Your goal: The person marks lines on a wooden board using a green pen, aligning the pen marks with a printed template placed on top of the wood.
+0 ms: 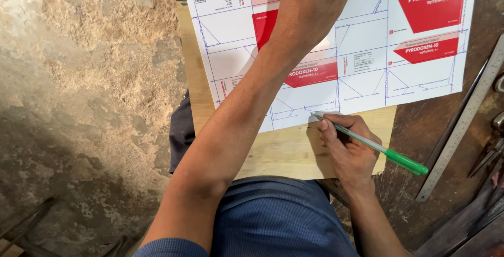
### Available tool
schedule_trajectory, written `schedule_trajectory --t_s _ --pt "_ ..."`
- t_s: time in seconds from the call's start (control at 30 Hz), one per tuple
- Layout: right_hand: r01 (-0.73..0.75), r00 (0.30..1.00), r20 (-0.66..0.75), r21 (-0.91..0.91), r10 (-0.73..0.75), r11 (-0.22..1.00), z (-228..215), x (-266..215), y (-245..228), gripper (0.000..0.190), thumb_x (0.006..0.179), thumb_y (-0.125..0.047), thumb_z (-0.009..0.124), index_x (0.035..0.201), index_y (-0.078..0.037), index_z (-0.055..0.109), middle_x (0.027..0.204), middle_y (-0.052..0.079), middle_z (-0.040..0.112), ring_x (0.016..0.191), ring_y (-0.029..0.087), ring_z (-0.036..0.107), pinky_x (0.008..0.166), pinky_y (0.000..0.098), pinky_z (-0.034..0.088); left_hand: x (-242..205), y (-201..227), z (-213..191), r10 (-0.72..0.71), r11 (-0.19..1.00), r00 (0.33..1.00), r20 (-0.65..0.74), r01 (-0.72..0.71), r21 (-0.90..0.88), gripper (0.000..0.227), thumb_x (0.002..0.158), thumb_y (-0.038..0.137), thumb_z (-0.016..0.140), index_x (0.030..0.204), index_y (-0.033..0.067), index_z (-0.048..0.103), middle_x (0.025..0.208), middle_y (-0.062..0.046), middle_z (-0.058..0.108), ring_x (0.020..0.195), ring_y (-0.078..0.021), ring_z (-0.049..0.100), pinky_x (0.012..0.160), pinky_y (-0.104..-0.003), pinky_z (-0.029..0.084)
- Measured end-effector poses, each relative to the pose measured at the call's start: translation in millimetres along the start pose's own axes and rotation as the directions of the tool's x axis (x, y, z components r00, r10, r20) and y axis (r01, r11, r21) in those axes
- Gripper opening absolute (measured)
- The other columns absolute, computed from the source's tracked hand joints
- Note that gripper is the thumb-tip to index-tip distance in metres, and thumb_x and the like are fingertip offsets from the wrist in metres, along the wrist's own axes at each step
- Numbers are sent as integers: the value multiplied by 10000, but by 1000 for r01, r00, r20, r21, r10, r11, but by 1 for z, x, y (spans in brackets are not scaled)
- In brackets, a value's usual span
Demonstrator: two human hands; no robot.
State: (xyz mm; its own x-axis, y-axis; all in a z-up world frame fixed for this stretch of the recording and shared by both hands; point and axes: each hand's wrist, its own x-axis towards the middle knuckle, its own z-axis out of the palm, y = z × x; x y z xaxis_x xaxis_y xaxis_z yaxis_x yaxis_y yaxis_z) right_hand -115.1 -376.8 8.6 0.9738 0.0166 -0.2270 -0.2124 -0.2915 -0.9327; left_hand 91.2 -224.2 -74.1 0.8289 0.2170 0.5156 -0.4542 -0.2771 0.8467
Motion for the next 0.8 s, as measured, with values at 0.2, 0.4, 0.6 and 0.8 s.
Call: schedule_trajectory --t_s 0.2,0.4,0.6,0.8 --pt "-46 998 -35 58 49 997 0 -1 4 175 1009 -52 700 1119 62 622 910 98 701 771 87 664 672 215 577 0 0 0 -28 1000 999 26 28 10 221 1038 147 642 838 82 573 568 10 514 470 -69 515 440 -256 378" --pt "-21 999 -28 85 23 996 -1 -2 3 177 1019 -59 690 1125 57 608 938 101 705 801 97 675 691 227 589 1 3 -1 -22 1000 1000 -4 21 -17 219 1032 137 646 838 75 562 593 -6 518 488 -104 519 467 -285 393" --pt "11 995 99 -2 -11 1000 15 -6 -4 182 985 -42 706 1105 78 639 947 116 723 761 88 660 680 214 574 1 2 2 -80 996 997 -8 80 32 188 996 144 667 851 86 563 599 2 553 480 -112 554 462 -301 411" --pt "45 992 117 -71 -36 996 27 -6 -12 162 987 -25 706 1097 84 660 891 90 714 733 75 637 650 201 538 -2 -2 5 -77 996 997 -12 77 34 129 986 158 660 899 104 582 596 19 561 464 -92 544 445 -298 402"
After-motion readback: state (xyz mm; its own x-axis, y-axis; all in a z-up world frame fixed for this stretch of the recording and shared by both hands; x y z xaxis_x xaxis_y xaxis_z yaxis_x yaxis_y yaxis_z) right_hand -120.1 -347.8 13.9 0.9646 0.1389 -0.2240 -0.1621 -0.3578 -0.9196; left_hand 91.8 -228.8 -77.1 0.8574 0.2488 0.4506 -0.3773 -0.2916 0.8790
